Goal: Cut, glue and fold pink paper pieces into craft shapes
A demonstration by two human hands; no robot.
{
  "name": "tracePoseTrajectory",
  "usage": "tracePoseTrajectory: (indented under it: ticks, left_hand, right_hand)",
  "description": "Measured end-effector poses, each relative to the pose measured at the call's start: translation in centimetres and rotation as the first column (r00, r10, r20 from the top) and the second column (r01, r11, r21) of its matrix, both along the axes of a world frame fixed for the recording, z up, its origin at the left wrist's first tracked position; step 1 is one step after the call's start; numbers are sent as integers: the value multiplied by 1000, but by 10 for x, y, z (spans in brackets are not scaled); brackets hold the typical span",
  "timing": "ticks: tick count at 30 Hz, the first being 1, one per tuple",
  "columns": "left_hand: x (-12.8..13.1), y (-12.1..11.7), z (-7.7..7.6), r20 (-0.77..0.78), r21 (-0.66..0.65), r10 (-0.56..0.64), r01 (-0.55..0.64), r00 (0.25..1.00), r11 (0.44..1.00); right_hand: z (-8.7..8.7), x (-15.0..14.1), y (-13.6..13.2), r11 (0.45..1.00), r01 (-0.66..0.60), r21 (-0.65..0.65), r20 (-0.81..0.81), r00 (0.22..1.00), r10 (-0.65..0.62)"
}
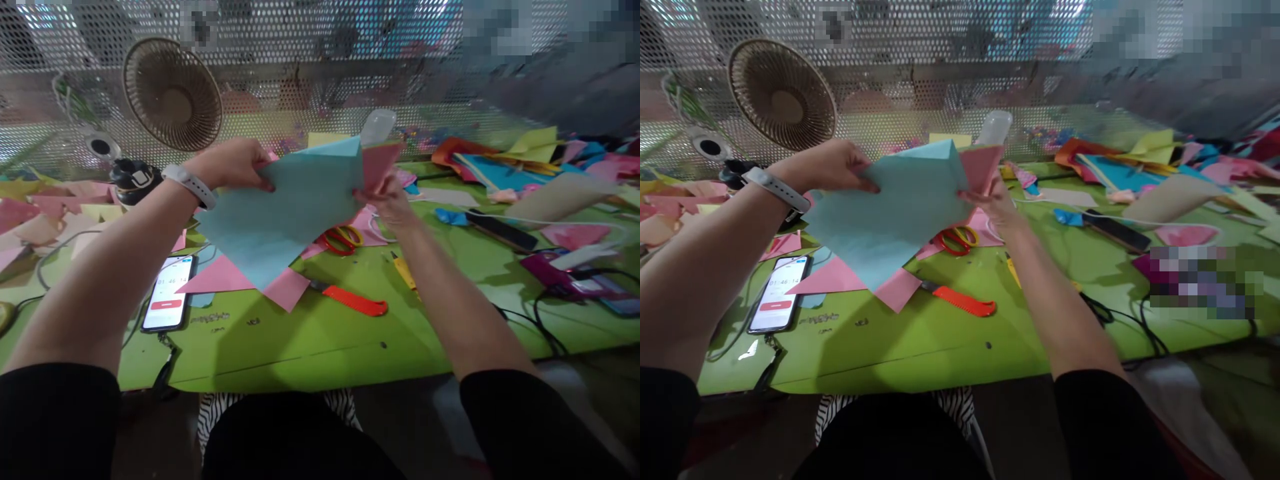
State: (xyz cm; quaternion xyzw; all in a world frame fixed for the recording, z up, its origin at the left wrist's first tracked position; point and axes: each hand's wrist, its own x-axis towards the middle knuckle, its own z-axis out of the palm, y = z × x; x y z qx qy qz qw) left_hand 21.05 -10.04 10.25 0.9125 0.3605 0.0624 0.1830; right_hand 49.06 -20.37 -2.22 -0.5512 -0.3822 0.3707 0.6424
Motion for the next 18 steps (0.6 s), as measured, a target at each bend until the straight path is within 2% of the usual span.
tracePoseTrajectory:
  ticks: [3,7,10,13,16,18]
  left_hand:
    - [3,-4,0,34,-36,4,-2,999,999]
    - [7,-4,-10,74,-46,22,-19,997,999]
    - [8,-3,-12,51,49,-1,-2,999,999]
    - [8,-7,5,-42,206,-38,46,998,977]
    - [7,-16,32,-95,312,-43,71,995,947]
    - [2,-21,49,-99,296,-50,77,994,952]
  right_hand:
    - [-7,-3,6,996,26,87,53,998,-31]
    - [-13,-13,5,991,50,128,60,997,-58]
    - [-6,-18,-4,991,-65,116,47,997,60]
    - [5,-16,-11,983,-167,71,85,983,161]
    - [8,-9,-11,986,-44,160,99,995,29]
    - [2,-6,-8,970,69,233,74,993,-88]
